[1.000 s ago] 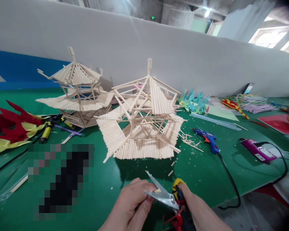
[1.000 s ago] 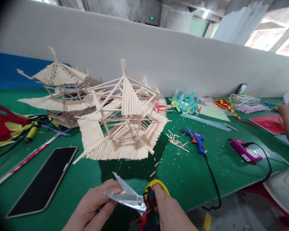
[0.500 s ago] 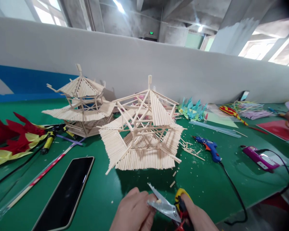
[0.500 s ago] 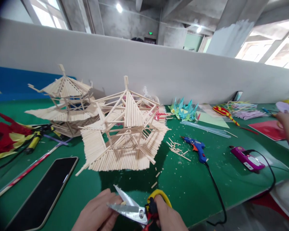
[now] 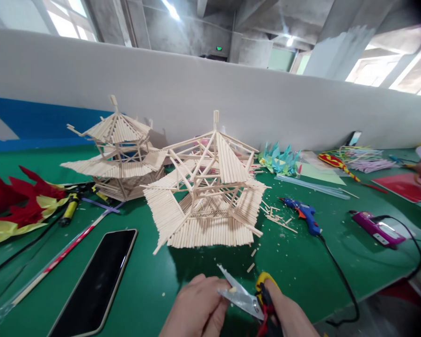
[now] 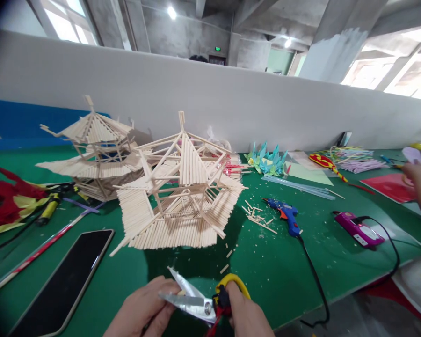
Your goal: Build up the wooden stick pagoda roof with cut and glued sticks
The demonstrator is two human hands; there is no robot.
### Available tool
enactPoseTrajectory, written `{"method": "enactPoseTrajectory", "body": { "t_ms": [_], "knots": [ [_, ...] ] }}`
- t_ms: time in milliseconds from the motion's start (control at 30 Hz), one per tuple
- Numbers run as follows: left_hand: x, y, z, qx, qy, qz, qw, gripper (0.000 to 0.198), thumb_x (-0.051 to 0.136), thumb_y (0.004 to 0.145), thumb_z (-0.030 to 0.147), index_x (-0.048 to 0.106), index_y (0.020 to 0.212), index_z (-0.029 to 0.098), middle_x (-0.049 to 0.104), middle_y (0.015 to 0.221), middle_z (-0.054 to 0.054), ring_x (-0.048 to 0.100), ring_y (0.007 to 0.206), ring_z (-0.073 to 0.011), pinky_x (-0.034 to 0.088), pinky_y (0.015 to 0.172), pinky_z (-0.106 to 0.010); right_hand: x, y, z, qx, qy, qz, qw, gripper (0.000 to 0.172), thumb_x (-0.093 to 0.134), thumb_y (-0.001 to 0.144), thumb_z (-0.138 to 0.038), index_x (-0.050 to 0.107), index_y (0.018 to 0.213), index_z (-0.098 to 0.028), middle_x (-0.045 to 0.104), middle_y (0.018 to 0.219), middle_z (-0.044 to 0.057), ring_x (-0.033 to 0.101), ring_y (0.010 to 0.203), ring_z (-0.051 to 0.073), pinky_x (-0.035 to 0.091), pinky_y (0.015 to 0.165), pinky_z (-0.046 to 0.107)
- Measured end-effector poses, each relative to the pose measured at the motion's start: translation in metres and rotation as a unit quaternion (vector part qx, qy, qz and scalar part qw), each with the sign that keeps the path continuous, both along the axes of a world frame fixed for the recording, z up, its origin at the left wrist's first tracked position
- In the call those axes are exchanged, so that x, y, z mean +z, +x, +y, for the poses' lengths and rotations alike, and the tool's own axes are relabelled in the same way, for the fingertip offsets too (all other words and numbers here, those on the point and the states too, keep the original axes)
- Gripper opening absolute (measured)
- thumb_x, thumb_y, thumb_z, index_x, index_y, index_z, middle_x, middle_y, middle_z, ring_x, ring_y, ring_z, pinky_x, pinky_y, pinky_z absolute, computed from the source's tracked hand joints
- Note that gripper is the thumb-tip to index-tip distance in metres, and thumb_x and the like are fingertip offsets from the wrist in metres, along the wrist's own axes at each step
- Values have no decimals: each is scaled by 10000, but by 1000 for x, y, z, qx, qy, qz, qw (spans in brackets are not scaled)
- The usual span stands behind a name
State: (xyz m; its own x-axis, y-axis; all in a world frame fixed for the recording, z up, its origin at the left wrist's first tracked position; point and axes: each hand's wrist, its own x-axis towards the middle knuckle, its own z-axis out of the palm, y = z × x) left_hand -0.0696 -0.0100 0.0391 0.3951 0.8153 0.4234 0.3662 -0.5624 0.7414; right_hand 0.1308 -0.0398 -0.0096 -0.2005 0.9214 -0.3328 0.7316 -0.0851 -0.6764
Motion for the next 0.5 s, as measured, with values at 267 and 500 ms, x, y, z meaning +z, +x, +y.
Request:
{"method": "enactPoseTrajectory", "body": {
  "t_ms": [267, 500],
  "knots": [
    [-4, -3, 2, 45, 143, 69, 986, 168, 378, 813, 190, 544, 790, 199, 540, 553, -8, 499, 488, -118, 416, 531, -217, 14, -7, 7, -9, -6, 6, 1000, 506, 551, 615, -284, 401, 1073, -132, 652, 816, 105, 612, 748, 213, 438, 668, 268],
    [13, -6, 7, -90, 28, -40, 995, 202, 377, 809, 131, 531, 873, 245, 616, 653, 25, 570, 556, -92, 432, 529, -151, 16, -7, 1, 23, 11, 46, 999, 605, 609, 557, -267, 393, 1114, -170, 649, 873, 77, 610, 747, 203, 456, 621, 235]
  ]
}}
